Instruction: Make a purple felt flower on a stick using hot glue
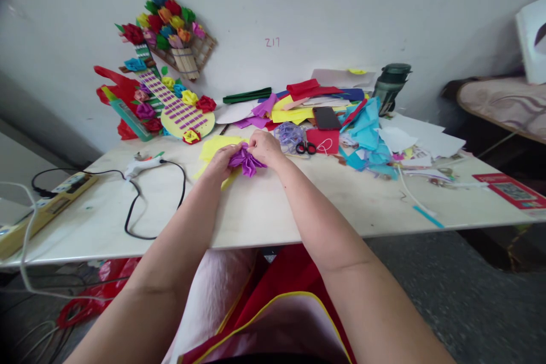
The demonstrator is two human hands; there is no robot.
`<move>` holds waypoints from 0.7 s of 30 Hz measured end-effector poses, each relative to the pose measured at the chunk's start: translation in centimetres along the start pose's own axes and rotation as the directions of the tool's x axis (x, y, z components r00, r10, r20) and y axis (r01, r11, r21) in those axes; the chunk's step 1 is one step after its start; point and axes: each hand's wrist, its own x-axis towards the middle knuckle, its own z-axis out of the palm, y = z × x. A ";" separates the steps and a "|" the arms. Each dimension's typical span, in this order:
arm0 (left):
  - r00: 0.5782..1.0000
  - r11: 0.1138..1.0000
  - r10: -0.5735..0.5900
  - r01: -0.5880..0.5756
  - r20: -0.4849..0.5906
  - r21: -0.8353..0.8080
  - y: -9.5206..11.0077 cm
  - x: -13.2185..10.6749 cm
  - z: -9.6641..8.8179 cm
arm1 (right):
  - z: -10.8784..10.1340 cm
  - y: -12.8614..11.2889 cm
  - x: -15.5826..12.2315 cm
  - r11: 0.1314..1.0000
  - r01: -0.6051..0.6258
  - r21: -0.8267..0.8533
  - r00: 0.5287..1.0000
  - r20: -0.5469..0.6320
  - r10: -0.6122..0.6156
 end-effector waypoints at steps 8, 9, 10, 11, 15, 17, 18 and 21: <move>0.999 1.000 -0.022 0.023 0.050 -0.013 -0.4 0.5 -0.6 | 0.0 -0.1 -0.1 0.999 0.015 -0.032 1.000 0.009 -0.015; 0.999 1.000 -0.022 0.023 0.050 -0.014 -0.4 0.6 -0.6 | 0.0 -0.1 -0.1 0.999 0.014 -0.034 1.000 0.011 -0.013; 0.999 1.000 -0.023 0.024 0.048 -0.013 -0.4 0.6 -0.7 | 0.0 -0.1 -0.1 0.999 0.012 -0.036 1.000 0.013 -0.011; 0.999 1.000 -0.026 0.027 0.046 -0.009 -0.4 0.6 -0.7 | 0.0 -0.1 -0.1 0.999 0.006 -0.038 1.000 0.016 -0.006; 0.997 0.999 -0.036 0.037 0.063 -0.010 -0.4 0.6 -0.7 | 0.1 -0.1 0.0 0.998 -0.034 -0.060 0.999 0.030 0.036; 0.996 0.999 -0.025 0.028 0.080 -0.026 -0.4 0.5 -0.7 | 0.2 0.1 0.1 0.997 -0.050 -0.063 0.998 0.033 0.052; 0.996 0.999 -0.021 0.024 0.086 -0.034 -0.4 0.6 -0.7 | 0.2 0.2 0.1 0.997 -0.056 -0.062 0.998 0.032 0.058; 0.995 0.999 -0.018 0.021 0.096 -0.031 -0.5 0.6 -0.9 | 0.3 0.5 0.1 0.997 -0.065 -0.045 0.998 0.018 0.066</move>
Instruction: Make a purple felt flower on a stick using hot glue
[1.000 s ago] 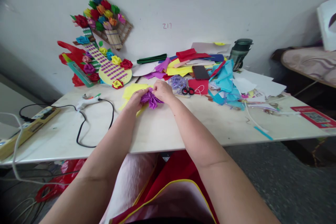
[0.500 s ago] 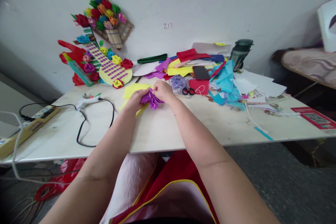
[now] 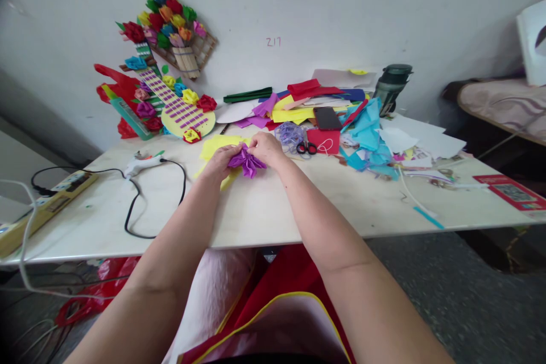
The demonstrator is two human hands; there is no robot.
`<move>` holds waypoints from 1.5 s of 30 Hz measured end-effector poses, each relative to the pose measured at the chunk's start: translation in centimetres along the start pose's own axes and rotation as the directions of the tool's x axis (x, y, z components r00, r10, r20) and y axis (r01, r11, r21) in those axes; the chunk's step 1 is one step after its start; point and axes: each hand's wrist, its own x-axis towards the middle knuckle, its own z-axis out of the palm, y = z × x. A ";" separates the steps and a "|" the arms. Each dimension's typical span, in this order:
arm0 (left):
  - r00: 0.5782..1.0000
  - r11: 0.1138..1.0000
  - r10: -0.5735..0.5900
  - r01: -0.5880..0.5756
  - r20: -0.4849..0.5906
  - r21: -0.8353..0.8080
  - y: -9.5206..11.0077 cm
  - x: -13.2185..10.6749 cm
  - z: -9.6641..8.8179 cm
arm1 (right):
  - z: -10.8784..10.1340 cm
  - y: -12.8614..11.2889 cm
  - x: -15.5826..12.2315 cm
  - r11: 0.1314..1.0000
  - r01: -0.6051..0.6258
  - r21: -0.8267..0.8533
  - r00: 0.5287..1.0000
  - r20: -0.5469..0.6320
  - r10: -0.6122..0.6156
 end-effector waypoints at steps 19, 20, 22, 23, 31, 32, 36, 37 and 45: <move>0.993 0.998 -0.055 0.054 -0.102 -0.015 0.1 0.1 0.4 | 0.3 0.7 0.2 0.982 0.183 -0.042 0.983 -0.003 -0.183; 0.993 0.998 -0.057 0.056 -0.107 -0.011 0.1 0.1 0.3 | 0.2 0.6 0.1 0.982 0.182 -0.056 0.983 0.004 -0.182; 0.992 0.998 -0.061 0.061 -0.112 0.001 0.0 0.1 0.3 | 0.0 0.4 0.0 0.981 0.180 -0.077 0.984 0.021 -0.179; 0.992 0.998 -0.062 0.063 -0.113 0.006 0.0 0.1 0.3 | -0.1 0.3 -0.1 0.980 0.181 -0.084 0.983 0.030 -0.179; 0.993 0.999 -0.044 0.046 -0.113 0.014 -0.1 0.2 0.2 | 0.3 0.5 0.1 0.980 0.182 -0.081 0.983 0.043 -0.179; 0.993 0.999 -0.040 0.042 -0.111 0.011 -0.2 0.3 0.1 | 0.4 0.6 0.2 0.981 0.180 -0.072 0.984 0.032 -0.178; 0.994 1.000 -0.028 0.029 -0.108 0.006 -0.2 0.4 0.0 | 1.0 1.1 0.5 0.985 0.173 -0.029 0.985 -0.016 -0.173; 0.993 1.000 -0.028 0.029 -0.111 0.007 -0.2 0.4 0.0 | 1.1 1.2 0.6 0.985 0.171 -0.017 0.985 -0.023 -0.171; 0.996 1.000 -0.028 0.027 -0.087 -0.004 0.4 -0.5 0.5 | 0.4 1.4 0.7 0.989 0.148 0.005 0.988 0.035 -0.148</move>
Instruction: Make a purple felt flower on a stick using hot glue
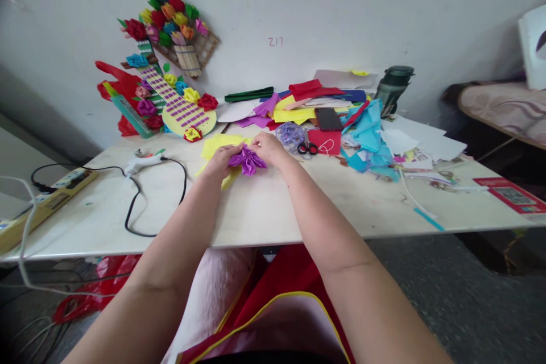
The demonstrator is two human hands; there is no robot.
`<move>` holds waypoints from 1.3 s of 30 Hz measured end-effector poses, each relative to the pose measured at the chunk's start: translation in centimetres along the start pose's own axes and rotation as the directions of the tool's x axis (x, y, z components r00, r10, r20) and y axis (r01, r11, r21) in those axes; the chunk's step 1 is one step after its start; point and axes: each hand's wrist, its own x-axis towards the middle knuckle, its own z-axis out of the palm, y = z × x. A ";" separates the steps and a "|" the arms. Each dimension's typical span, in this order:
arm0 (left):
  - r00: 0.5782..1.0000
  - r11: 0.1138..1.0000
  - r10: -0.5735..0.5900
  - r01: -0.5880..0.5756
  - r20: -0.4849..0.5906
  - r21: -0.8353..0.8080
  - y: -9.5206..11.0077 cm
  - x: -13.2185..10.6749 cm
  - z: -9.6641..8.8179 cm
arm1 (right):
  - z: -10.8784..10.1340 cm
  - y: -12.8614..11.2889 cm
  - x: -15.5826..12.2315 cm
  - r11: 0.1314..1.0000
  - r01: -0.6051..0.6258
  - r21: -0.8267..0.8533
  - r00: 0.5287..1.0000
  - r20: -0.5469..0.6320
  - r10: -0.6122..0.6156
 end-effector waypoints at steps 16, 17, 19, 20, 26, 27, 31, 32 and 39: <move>0.999 1.000 -0.005 0.005 0.040 -0.005 0.2 -0.2 0.2 | -1.1 -0.6 -0.5 0.998 -0.029 -0.051 0.988 0.149 0.036; 1.000 1.000 -0.002 0.002 0.031 0.000 0.2 -0.1 0.2 | -1.1 -0.6 -0.5 0.998 -0.028 -0.060 0.988 0.149 0.037; 1.000 1.000 -0.003 0.003 0.023 0.014 0.1 -0.1 0.1 | -1.2 -0.8 -0.5 0.996 -0.028 -0.086 0.987 0.153 0.041; 1.000 1.000 -0.006 0.005 0.024 0.021 0.1 -0.1 0.1 | -1.2 -0.9 -0.5 0.994 -0.029 -0.103 0.987 0.157 0.045; 1.000 0.999 -0.002 0.001 0.010 0.039 0.2 -0.2 0.2 | -1.5 -1.6 -0.7 0.975 -0.046 -0.219 0.988 0.134 0.077; 1.000 0.999 0.002 -0.002 0.009 0.037 0.2 -0.2 0.3 | -1.4 -1.7 -0.7 0.971 -0.046 -0.234 0.989 0.124 0.077; 1.000 0.999 -0.008 0.008 0.007 0.046 0.3 -0.4 0.4 | -1.3 -1.9 -0.8 0.960 -0.054 -0.274 0.992 0.092 0.082; 1.000 0.999 -0.017 0.016 0.006 0.047 0.4 -0.4 0.4 | -1.3 -1.9 -0.8 0.958 -0.057 -0.280 0.993 0.087 0.085; 0.997 0.997 -0.072 0.071 -0.040 -0.021 0.1 -0.1 0.3 | -1.2 -2.3 -0.8 0.950 -0.088 -0.298 0.991 0.068 0.113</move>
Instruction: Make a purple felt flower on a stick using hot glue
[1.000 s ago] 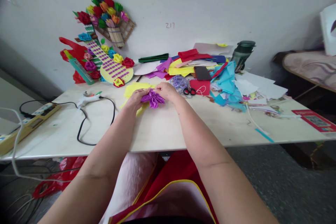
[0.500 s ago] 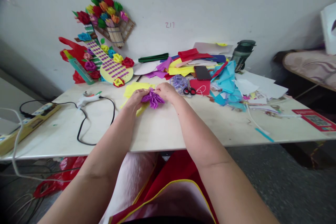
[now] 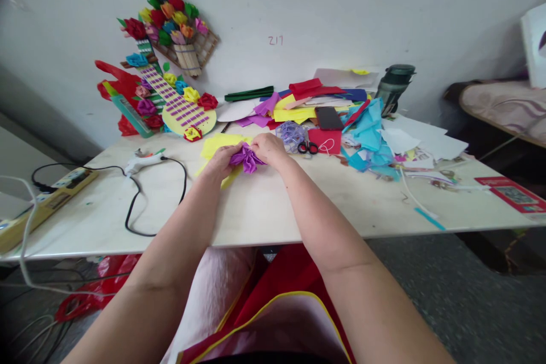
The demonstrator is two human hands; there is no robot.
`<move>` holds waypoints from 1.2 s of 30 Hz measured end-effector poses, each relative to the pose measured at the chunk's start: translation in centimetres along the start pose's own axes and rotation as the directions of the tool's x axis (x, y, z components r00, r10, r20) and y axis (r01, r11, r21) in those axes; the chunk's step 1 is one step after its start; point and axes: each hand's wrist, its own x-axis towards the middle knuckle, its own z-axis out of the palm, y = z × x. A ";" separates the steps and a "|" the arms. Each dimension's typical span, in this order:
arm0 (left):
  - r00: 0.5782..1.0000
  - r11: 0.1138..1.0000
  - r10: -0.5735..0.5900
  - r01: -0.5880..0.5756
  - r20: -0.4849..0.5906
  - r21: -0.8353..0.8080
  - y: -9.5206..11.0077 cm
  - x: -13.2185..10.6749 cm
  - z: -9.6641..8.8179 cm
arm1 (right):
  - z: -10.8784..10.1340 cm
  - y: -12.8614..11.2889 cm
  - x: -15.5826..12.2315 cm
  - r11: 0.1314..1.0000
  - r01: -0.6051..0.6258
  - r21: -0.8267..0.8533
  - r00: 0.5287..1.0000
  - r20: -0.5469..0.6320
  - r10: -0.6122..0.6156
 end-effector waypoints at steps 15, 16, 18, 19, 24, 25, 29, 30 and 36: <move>0.999 0.998 -0.020 0.023 -0.050 0.050 -0.1 0.2 -0.1 | 0.0 -0.8 -0.3 0.997 0.012 -0.073 1.000 -0.018 -0.013; 0.999 0.998 -0.010 0.013 -0.051 0.054 -0.2 0.3 -0.1 | 0.1 -0.8 -0.3 0.997 0.014 -0.081 1.000 -0.022 -0.015; 0.998 0.999 0.004 -0.001 -0.060 0.054 -0.2 0.3 -0.1 | 0.2 -0.9 -0.3 0.996 0.014 -0.089 0.999 -0.029 -0.017; 0.998 0.999 0.008 -0.005 -0.067 0.052 -0.2 0.3 0.0 | 0.2 -0.9 -0.3 0.996 0.013 -0.090 0.999 -0.030 -0.016; 0.995 0.998 0.006 0.001 -0.096 0.070 -0.2 0.3 0.1 | 0.4 -1.0 -0.2 0.997 0.002 -0.080 0.999 -0.045 -0.005; 0.995 0.997 0.002 0.006 -0.101 0.074 -0.2 0.3 0.1 | 0.4 -1.0 -0.2 0.997 0.002 -0.079 0.999 -0.048 -0.006; 0.992 0.997 -0.011 0.021 -0.125 0.078 -0.1 0.3 0.2 | 0.6 -1.0 -0.3 0.997 0.001 -0.078 0.999 -0.054 -0.006; 0.991 0.997 -0.014 0.025 -0.132 0.077 -0.1 0.2 0.2 | 0.6 -1.0 -0.3 0.997 0.000 -0.078 0.998 -0.056 -0.004; 0.986 0.998 -0.004 0.014 -0.167 0.056 -0.3 0.2 0.5 | 0.6 -1.5 -0.6 0.995 -0.005 -0.100 0.999 -0.045 0.001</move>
